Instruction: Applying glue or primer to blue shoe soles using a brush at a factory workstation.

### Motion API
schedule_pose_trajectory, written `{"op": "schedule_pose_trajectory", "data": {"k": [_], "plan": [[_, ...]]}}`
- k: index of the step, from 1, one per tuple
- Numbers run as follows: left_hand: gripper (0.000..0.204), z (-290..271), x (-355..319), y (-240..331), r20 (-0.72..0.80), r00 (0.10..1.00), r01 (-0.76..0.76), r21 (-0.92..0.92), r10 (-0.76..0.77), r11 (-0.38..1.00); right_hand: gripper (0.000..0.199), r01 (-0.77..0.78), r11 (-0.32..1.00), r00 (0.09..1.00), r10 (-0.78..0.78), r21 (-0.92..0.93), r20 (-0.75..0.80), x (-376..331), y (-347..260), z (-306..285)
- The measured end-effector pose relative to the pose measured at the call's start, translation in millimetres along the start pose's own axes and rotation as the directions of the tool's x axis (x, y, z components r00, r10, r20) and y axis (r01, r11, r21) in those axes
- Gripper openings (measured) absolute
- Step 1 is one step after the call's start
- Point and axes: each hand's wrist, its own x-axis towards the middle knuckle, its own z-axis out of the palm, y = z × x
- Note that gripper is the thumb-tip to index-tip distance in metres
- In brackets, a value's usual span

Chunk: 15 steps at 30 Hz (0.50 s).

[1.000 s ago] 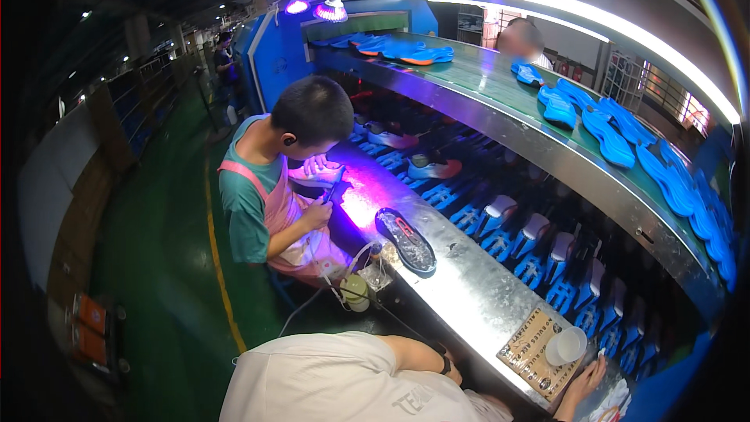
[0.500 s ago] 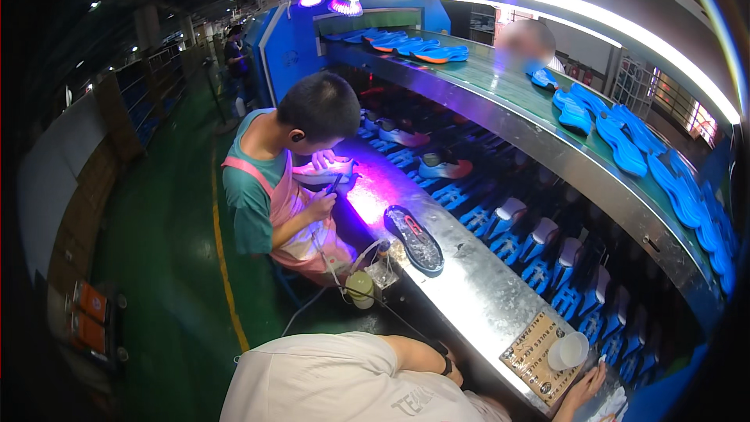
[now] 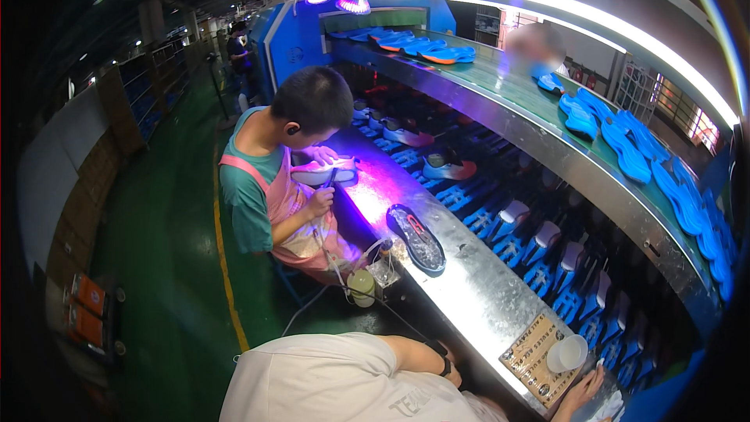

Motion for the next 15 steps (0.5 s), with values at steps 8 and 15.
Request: {"op": "schedule_pose_trajectory", "data": {"k": [8,15], "plan": [[0.033,-24.7,-17.1,6.3,0.048,0.988,-0.15,0.092,0.147,0.984,0.037,0.109,0.994,0.993,-0.11,-0.025,-0.046,3.1,50.2,20.1],[0.034,-17.4,-15.0,3.8,0.008,0.997,-0.079,0.064,0.079,0.995,0.036,0.047,0.999,0.999,-0.047,-0.022,-0.024,1.6,7.1,7.4]]}}
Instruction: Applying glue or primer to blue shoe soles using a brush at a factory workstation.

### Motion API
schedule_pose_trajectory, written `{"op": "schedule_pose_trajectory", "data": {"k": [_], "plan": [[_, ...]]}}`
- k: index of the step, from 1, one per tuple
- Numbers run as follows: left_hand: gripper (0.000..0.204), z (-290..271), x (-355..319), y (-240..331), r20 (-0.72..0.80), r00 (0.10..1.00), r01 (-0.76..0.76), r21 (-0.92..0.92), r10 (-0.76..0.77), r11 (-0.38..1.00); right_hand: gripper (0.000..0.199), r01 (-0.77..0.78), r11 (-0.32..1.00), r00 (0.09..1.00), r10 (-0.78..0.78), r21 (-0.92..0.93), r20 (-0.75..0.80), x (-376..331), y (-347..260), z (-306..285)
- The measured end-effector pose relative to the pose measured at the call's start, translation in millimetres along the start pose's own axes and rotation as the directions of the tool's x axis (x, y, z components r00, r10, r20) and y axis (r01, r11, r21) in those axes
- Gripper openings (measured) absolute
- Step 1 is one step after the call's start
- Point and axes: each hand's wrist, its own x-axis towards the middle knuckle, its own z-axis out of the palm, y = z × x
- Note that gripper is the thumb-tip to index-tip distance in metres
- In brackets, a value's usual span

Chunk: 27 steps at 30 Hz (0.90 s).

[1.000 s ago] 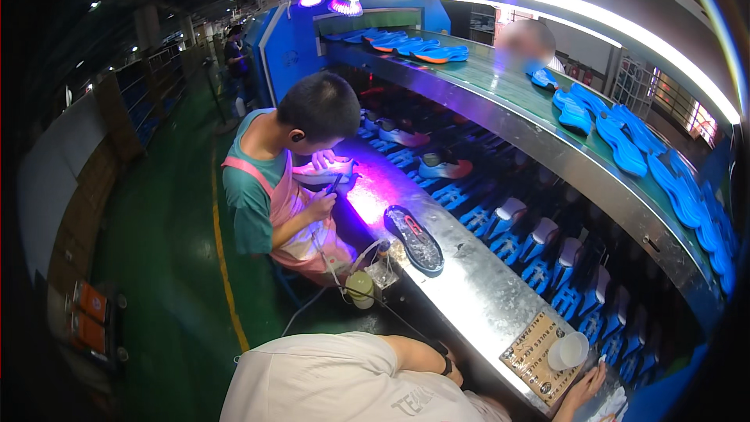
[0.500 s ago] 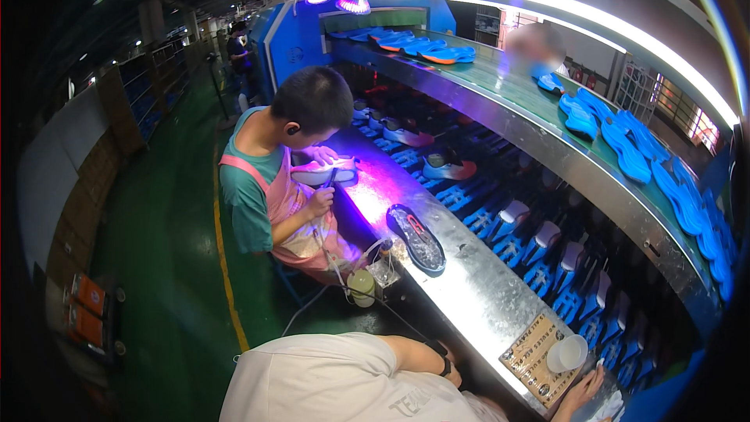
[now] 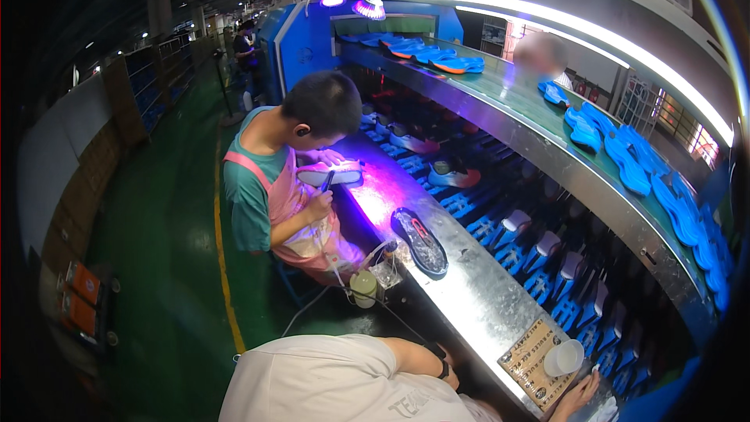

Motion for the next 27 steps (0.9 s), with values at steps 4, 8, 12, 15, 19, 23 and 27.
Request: {"op": "schedule_pose_trajectory", "data": {"k": [4,8,12,15,19,23,27], "plan": [[0.034,10.5,-1.7,-10.9,-0.01,1.0,-0.015,0.041,0.015,0.999,0.034,0.015,1.0,1.0,-0.015,0.014,-0.024,-0.8,7.8,3.4],[0.034,22.0,17.5,-15.4,-0.03,0.999,-0.014,0.074,0.017,0.997,0.033,0.027,0.999,0.999,-0.025,0.042,-0.037,0.9,5.5,7.7],[0.034,14.1,25.9,-29.2,-0.051,0.998,-0.017,0.111,0.023,0.994,0.033,0.013,0.999,0.999,-0.011,0.045,-0.039,1.4,3.4,8.2],[0.034,30.4,29.1,-35.1,-0.068,0.997,-0.011,0.138,0.02,0.99,0.034,0.037,0.999,0.998,-0.036,0.031,-0.048,2.7,8.0,12.6],[0.034,13.3,49.1,-42.1,-0.089,0.996,-0.003,0.166,0.018,0.986,0.035,0.075,0.997,0.995,-0.074,0.019,-0.072,3.5,7.3,14.0],[0.034,34.2,41.8,-52.1,-0.115,0.993,0.01,0.186,0.012,0.983,0.035,0.104,0.994,0.993,-0.102,0.027,-0.064,6.9,8.6,17.8],[0.034,40.4,43.1,-59.7,-0.113,0.993,0.012,0.232,0.015,0.973,0.034,0.116,0.992,0.99,-0.112,0.04,-0.086,4.9,17.1,18.4]]}}
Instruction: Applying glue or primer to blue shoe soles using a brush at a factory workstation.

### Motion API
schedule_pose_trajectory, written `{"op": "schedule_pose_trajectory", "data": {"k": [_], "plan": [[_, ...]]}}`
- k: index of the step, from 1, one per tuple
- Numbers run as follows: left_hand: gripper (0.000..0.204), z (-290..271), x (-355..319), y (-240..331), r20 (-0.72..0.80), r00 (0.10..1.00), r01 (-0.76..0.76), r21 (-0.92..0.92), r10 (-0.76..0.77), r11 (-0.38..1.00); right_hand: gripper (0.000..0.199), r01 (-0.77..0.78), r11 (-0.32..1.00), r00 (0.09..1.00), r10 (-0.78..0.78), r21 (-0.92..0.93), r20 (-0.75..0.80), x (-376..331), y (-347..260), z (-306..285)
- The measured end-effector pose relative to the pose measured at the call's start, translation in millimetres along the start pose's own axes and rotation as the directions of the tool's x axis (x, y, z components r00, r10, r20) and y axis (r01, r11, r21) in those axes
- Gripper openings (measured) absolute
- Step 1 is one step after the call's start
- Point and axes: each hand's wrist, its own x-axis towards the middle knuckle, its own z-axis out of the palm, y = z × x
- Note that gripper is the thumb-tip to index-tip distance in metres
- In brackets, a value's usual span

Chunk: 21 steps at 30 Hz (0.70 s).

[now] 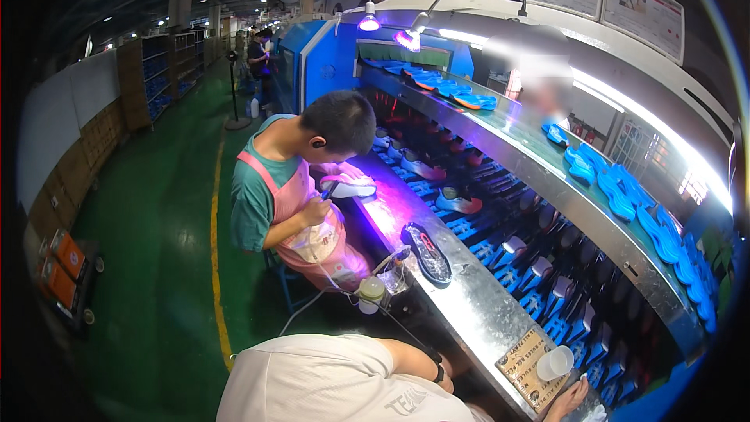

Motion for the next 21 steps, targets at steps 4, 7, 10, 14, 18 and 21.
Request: {"op": "schedule_pose_trajectory", "data": {"k": [4,7,10,14,18,21], "plan": [[0.034,8.3,7.1,-8.5,0.002,1.0,-0.007,0.019,0.007,1.0,0.034,-0.012,0.998,1.0,0.011,0.056,0.006,0.0,-10.5,-1.1],[0.034,13.9,14.5,-13.7,0.013,1.0,-0.024,0.034,0.023,0.999,0.033,-0.014,0.997,1.0,0.015,0.072,-0.012,-0.5,-22.5,-1.6],[0.034,22.0,17.7,-15.7,0.027,0.999,-0.042,0.046,0.041,0.998,0.033,-0.024,0.999,1.0,0.024,0.027,-0.014,-0.5,-8.4,2.0],[0.034,33.7,23.3,-15.1,0.036,0.998,-0.052,0.053,0.05,0.997,0.034,-0.037,0.998,0.999,0.037,0.045,0.003,-3.1,-4.3,4.5],[0.034,35.0,24.0,-22.8,0.064,0.995,-0.079,0.045,0.076,0.996,0.034,-0.095,0.992,0.995,0.094,0.083,0.018,-3.7,-29.5,-6.0],[0.034,2.0,-17.8,-33.4,0.125,0.982,-0.145,0.045,0.139,0.988,0.034,-0.131,0.989,0.991,0.131,0.071,0.002,-3.9,-29.9,-5.5]]}}
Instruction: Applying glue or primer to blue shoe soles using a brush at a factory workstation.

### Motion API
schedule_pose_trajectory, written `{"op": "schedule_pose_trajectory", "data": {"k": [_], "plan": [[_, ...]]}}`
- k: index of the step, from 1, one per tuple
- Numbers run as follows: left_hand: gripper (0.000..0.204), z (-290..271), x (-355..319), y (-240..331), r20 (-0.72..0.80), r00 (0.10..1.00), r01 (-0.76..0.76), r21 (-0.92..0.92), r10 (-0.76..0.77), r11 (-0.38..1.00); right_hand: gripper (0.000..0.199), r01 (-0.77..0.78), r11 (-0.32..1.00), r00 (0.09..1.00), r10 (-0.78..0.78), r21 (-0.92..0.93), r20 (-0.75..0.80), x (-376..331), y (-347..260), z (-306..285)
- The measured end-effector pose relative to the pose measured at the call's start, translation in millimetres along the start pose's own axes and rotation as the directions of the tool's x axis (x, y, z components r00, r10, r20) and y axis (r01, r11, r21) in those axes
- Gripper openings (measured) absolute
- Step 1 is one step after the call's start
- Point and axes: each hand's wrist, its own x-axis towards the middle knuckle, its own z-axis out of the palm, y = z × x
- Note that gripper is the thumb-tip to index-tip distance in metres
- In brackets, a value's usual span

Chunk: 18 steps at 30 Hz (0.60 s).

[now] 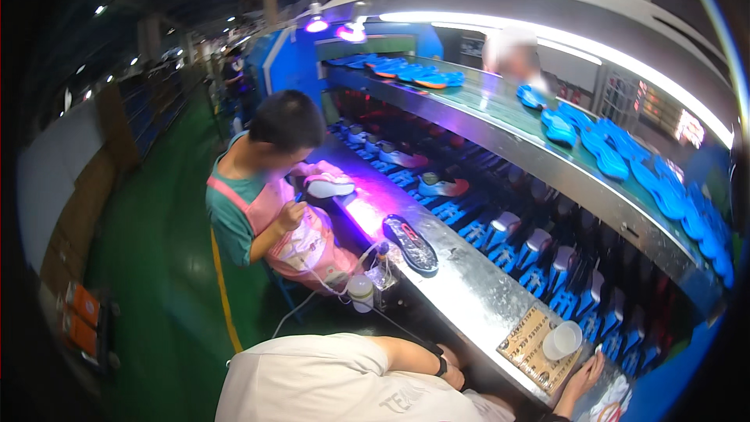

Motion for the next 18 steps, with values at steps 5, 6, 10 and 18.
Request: {"op": "schedule_pose_trajectory", "data": {"k": [5,6,10,18], "plan": [[0.052,-190.0,-129.2,131.8,-0.05,0.976,0.16,-0.493,-0.212,0.855,0.032,-0.007,1.0,1.0,0.007,0.01,-0.006,-2.1,-6.1,-1.6],[0.052,-211.8,-152.1,138.2,-0.027,0.981,0.153,-0.49,-0.191,0.858,0.032,-0.035,0.999,0.999,0.035,-0.001,-0.011,-1.3,-9.7,-0.4],[0.052,-336.6,-256.5,148.7,-0.208,0.972,-0.057,-0.664,-0.111,0.746,0.029,-0.039,0.998,0.999,0.041,0.049,-0.036,-1.0,-13.4,-1.0],[0.028,-518.2,-458.4,-47.6,-0.99,0.014,0.729,-0.086,-0.141,0.679,0.025,-0.134,0.983,0.987,0.144,0.124,-0.075,2.4,-51.7,-9.9]]}}
